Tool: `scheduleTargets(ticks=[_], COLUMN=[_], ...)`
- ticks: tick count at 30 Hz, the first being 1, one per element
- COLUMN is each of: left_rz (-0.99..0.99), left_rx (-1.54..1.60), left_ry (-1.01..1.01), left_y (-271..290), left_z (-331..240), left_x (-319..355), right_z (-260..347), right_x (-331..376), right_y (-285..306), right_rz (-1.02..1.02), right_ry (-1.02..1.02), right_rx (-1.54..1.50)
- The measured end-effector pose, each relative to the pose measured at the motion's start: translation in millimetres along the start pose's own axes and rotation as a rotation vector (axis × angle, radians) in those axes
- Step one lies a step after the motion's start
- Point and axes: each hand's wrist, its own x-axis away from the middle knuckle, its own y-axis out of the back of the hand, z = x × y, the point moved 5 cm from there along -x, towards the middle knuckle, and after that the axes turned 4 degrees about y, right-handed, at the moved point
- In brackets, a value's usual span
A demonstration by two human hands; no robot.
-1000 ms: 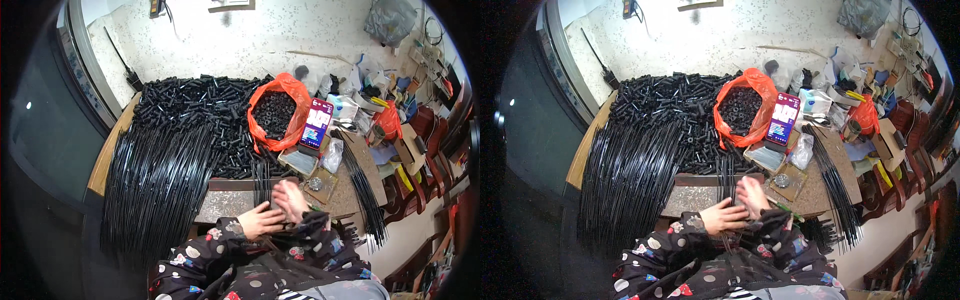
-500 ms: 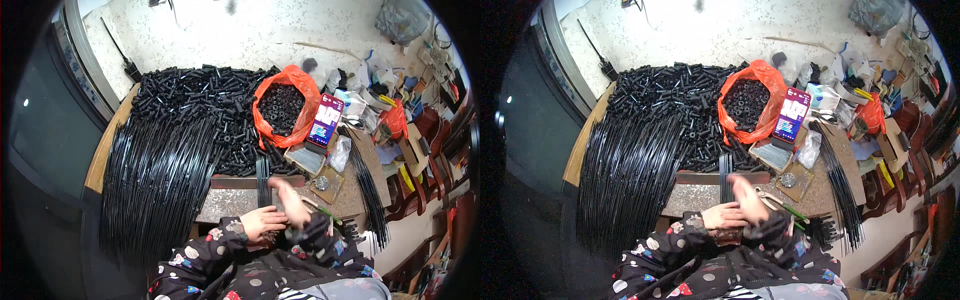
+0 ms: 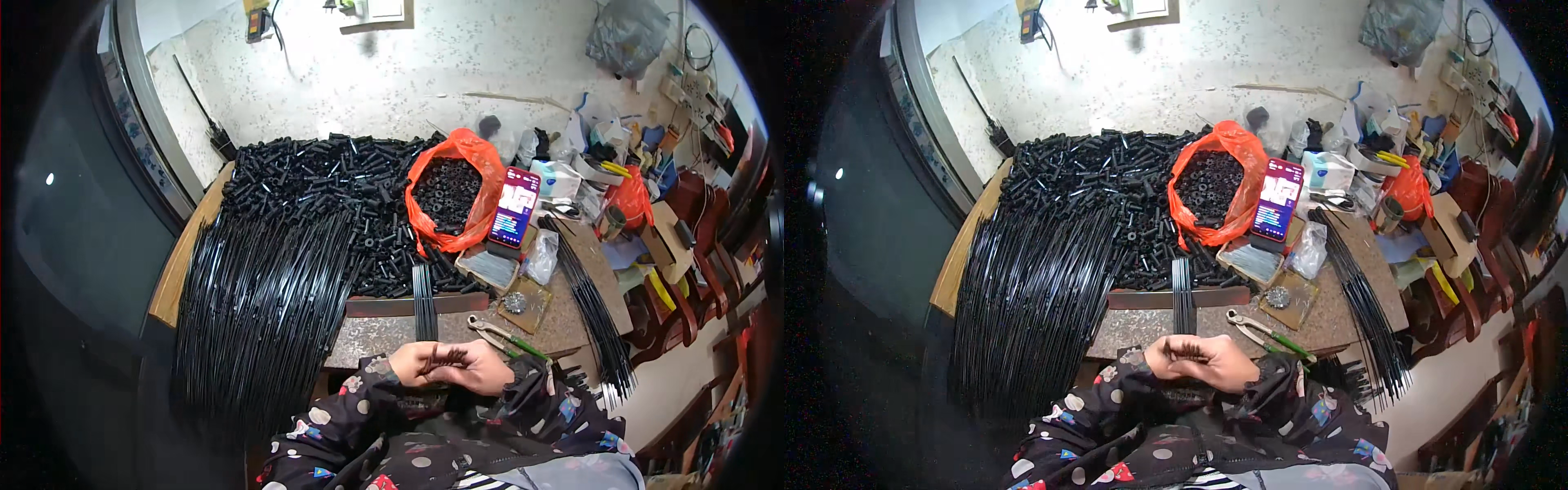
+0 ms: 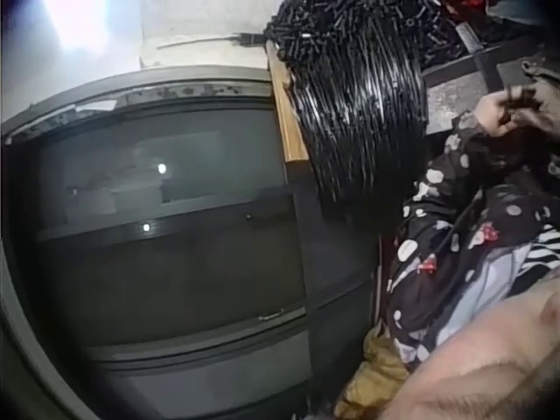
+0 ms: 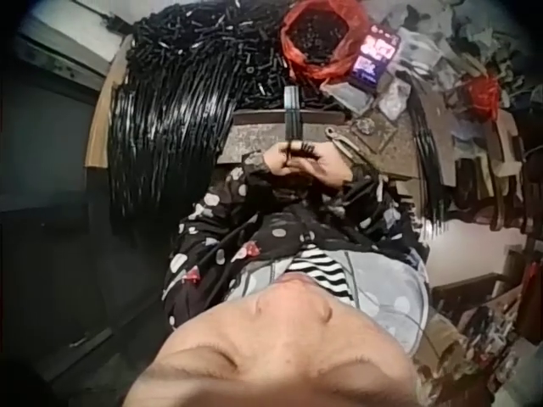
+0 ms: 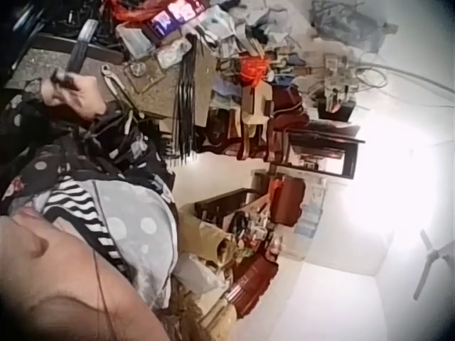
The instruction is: Assembling black cables by attaching and crimping connectors onto the ends.
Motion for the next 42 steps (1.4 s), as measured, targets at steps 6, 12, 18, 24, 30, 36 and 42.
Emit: scheduleTargets(ticks=[6, 12, 18, 24, 30, 36, 42], left_rz=[-0.053, -0.078, 0.041, 0.0, -0.083, -0.05, -0.169], left_rx=[-0.523, -0.265, -0.744, -0.639, -0.508, -0.453, -0.163], left_ry=[-0.104, -0.184, -0.419, -0.453, -0.23, -0.048, -0.096], left_y=[-3.5, -5.0, -10.8, -10.6, -3.8, 3.7, 11.7], left_z=[-10.1, -11.7, -26.0, -28.5, -3.3, -15.3, -90.9], left_x=[5.4, 6.0, 1.5, 0.1, -2.1, -2.9, -7.8], right_z=[2.5, 9.2, 4.1, -13.8, -20.9, 18.2, 42.3], right_x=[3.4, 12.0, 16.9, 17.8, 16.6, -12.5, -26.7], right_y=[10.0, 1.9, 0.9, -1.8, 4.4, 22.9, 20.0], right_rz=[-0.134, -0.137, 0.101, 0.042, -0.069, 0.032, 0.35], right_ry=[-0.079, 0.04, 0.034, 0.08, -0.004, -0.01, 0.252], right_rx=[-0.115, 0.273, 0.069, 0.178, 0.129, -0.148, 0.457])
